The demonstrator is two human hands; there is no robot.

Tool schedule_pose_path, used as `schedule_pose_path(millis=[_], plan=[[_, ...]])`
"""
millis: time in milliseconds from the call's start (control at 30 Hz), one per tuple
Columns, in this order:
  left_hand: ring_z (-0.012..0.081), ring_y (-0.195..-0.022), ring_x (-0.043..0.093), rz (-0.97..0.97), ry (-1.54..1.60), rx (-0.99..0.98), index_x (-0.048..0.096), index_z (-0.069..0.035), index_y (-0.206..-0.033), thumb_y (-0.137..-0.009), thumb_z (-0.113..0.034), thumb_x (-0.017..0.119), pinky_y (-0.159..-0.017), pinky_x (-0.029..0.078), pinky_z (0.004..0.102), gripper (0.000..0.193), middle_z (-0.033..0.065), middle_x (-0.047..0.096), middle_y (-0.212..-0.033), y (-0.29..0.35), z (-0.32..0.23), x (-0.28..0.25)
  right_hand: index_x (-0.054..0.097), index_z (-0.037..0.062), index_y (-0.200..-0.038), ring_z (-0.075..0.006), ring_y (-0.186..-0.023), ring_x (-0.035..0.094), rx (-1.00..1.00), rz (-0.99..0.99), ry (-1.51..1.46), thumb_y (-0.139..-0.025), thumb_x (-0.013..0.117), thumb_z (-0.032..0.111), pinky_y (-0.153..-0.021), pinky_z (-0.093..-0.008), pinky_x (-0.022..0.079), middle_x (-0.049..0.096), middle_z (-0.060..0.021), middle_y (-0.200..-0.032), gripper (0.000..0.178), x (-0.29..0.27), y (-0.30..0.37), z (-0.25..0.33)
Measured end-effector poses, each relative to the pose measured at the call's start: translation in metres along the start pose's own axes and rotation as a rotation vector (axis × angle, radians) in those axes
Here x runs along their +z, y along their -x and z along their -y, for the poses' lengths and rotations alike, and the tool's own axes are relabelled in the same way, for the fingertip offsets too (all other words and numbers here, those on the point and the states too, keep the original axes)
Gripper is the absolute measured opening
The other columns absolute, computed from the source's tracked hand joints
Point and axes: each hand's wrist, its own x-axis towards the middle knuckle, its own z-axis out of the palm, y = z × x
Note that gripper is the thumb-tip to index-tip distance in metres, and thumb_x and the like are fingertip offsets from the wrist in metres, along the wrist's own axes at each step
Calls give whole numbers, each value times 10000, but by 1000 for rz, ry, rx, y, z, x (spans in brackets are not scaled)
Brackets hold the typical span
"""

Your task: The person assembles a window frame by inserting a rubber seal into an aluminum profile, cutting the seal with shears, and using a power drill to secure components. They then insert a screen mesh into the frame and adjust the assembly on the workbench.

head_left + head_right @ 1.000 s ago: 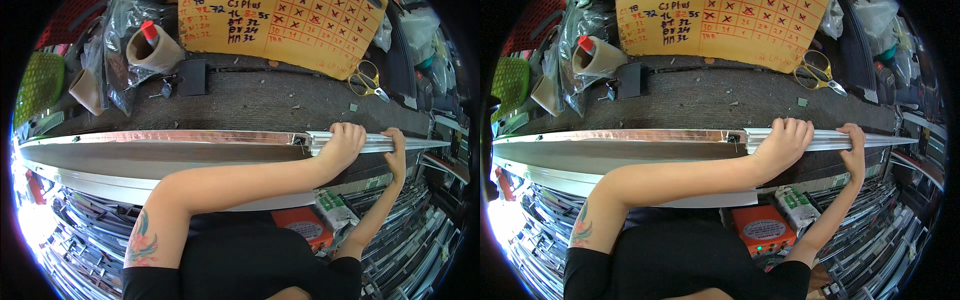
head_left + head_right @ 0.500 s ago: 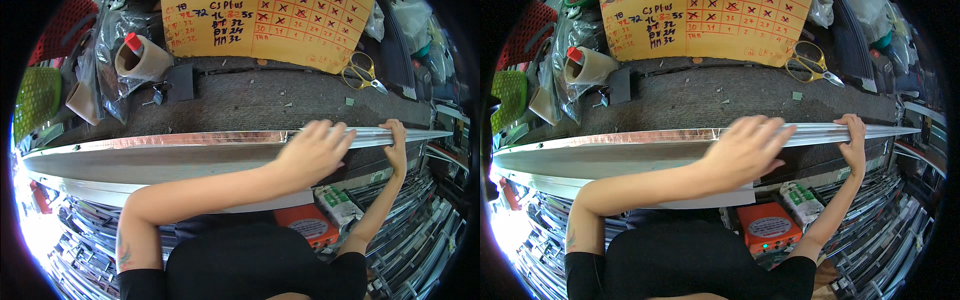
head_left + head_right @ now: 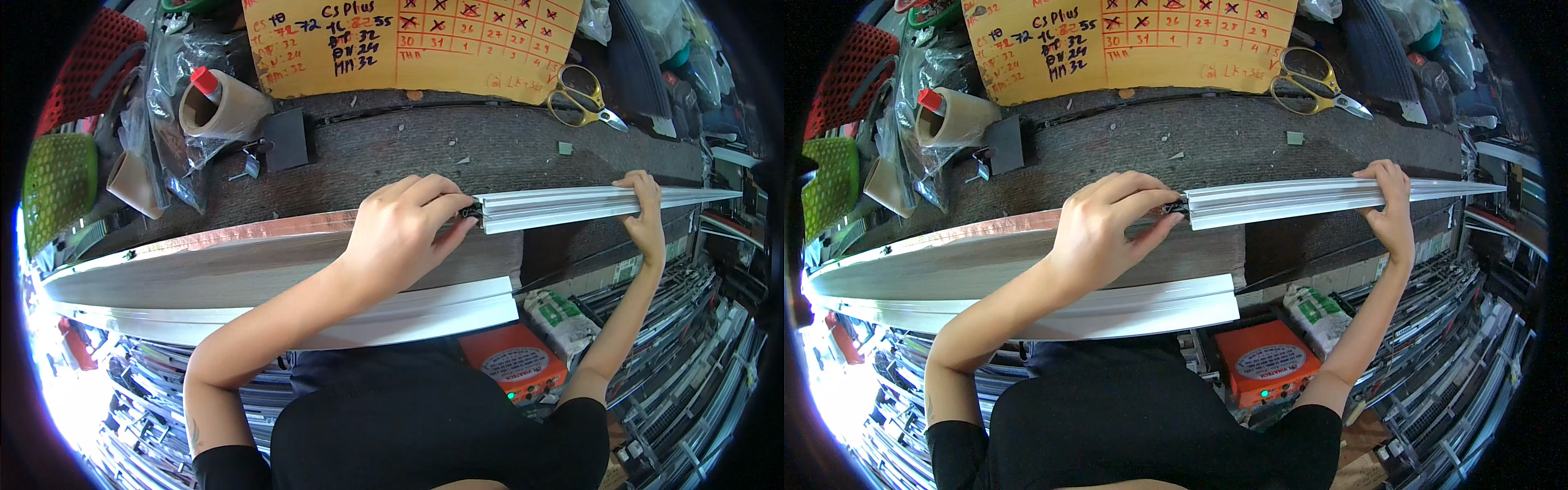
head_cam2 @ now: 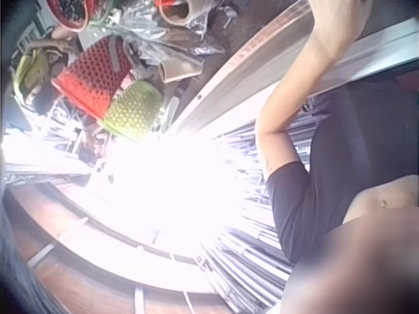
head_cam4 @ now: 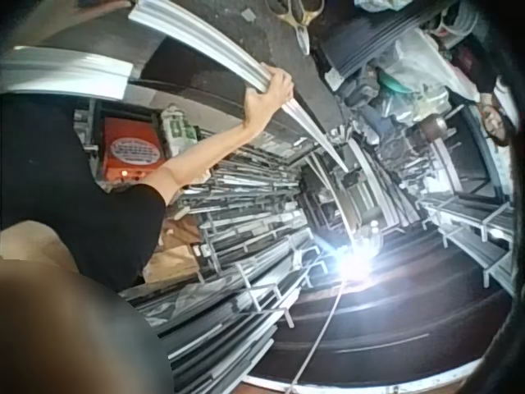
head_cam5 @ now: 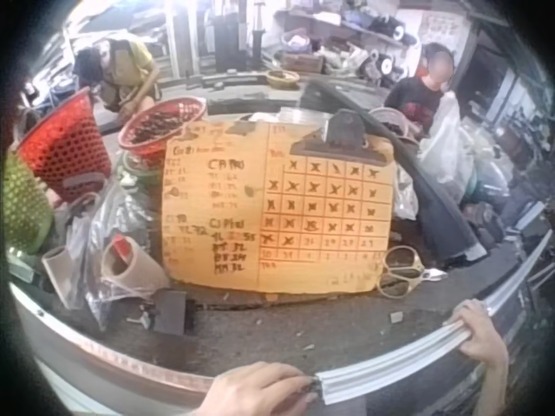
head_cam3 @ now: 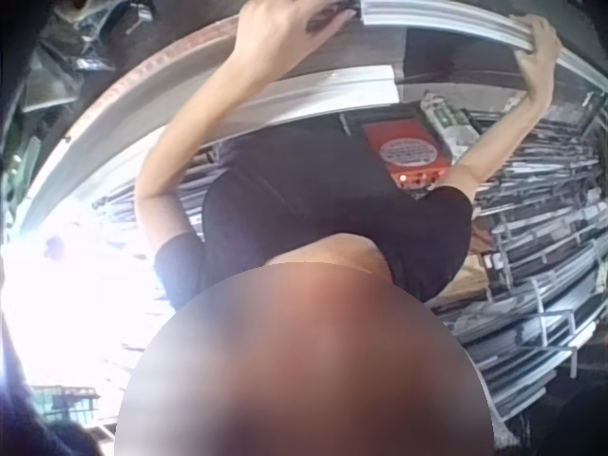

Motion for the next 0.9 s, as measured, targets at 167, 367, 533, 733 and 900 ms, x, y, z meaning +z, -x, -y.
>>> schedule_pose_path(millis=[167,367,533,733,900], plan=[[206,-734,701,14,-16,16,741,-57,-896,-771,-93,800,-658,580,333,142,52,710,-903,0,0,2,637,81,-1028,-278,-1110,529,15,2,-11,-620,781,70,-1070,-408,309,575,-52,-1053,432,1,3,-1],[206,-776,718,12,-62,197,750,-100,-911,-755,-69,794,-656,591,308,166,51,725,-956,4,9,3,637,80,-1033,-271,-1106,529,-7,-9,-14,-645,781,115,-1073,-406,307,574,-51,-1051,415,0,1,-2],[206,-840,740,4,31,80,759,-120,-949,-755,-58,792,-679,607,306,206,56,748,-1010,4,12,2,635,77,-1034,-270,-1113,531,-4,-7,-9,-653,787,156,-1076,-407,308,574,-50,-1051,418,-2,0,-2],[192,-806,745,25,45,57,755,-137,-1018,-754,-94,816,-645,612,286,275,40,753,-995,2,10,-2,638,78,-1043,-273,-1130,527,-1,-8,-3,-640,802,154,-1072,-404,316,575,-47,-1065,442,-2,0,-4],[178,-772,742,-22,13,125,745,-121,-1010,-775,-103,815,-618,601,279,246,33,750,-982,1,8,-2,640,81,-1048,-270,-1135,524,13,-5,-15,-620,808,129,-1071,-405,315,573,-46,-1072,462,-4,2,-6]])
